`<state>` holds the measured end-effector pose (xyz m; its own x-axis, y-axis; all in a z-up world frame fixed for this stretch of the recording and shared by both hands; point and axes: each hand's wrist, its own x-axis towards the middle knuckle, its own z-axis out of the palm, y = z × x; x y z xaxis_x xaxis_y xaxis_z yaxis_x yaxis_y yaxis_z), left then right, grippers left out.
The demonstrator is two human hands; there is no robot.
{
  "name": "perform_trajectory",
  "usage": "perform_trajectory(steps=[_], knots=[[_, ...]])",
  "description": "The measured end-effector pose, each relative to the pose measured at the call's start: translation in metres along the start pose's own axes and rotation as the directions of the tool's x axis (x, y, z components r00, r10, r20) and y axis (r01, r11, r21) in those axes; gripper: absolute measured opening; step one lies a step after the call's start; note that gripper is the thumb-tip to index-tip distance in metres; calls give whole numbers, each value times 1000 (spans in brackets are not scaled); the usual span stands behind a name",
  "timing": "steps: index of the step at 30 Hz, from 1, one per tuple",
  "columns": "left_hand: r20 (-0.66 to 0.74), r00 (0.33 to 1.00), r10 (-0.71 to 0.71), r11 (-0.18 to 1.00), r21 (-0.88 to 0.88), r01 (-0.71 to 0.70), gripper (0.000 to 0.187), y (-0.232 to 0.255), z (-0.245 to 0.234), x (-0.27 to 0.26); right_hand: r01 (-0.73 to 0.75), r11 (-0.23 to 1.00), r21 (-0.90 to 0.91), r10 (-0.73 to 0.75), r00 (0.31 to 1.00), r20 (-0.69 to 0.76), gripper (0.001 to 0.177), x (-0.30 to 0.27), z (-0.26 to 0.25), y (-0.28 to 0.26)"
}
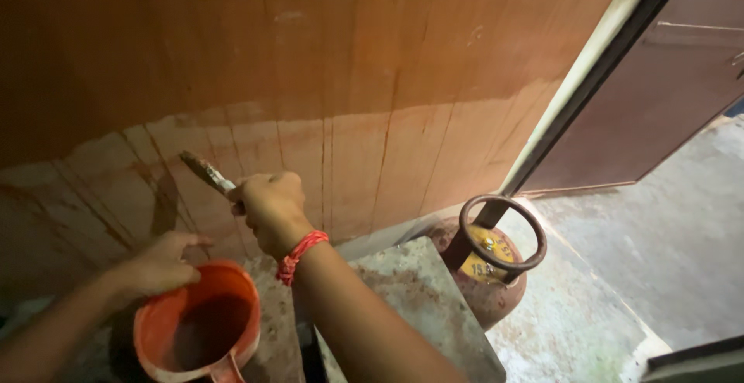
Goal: The person paints a wooden surface with a brush, repeatedly dipping it into a small orange cup to reload the liquid. The person applies the substance in vertical strokes across the wood, covering the surface methodically.
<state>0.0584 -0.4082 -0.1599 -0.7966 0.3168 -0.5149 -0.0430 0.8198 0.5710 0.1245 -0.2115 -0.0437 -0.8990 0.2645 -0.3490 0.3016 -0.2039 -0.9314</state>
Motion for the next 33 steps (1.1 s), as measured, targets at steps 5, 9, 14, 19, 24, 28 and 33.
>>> perform_trajectory(steps=[5, 9, 14, 19, 24, 28, 33], knots=[[-216, 949, 231, 955, 236, -179, 54, -20, 23, -2, 4, 995, -100, -3, 1000, 13, 11, -7, 0, 17], [-367, 890, 269, 937, 314, -154, 43, -41, 32, 11, 23, 994, -107, -19, 999, 42, 10, -4, -5, 31], [-345, 891, 295, 955, 140, -261, 34, -62, 34, 53, -26, 974, -226, 15, 999, -48, 13, -7, -22, 27], [-285, 946, 152, 988, 15, -154, 23, -6, 43, 28, 4, 951, -308, -33, 996, -88, 15, -7, -62, 7], [-279, 958, -67, 982, -187, 14, 21, 84, 82, 9, 2, 928, -373, -46, 993, -110, 17, -9, -122, -14], [-272, 956, -112, 905, -426, -15, 27, 114, 144, 40, 37, 896, -443, -101, 988, -121, 21, -11, -180, -14], [-273, 946, -173, 739, -671, -58, 30, 125, 235, 83, 75, 892, -447, -135, 986, -103, 17, -4, -247, -2]])
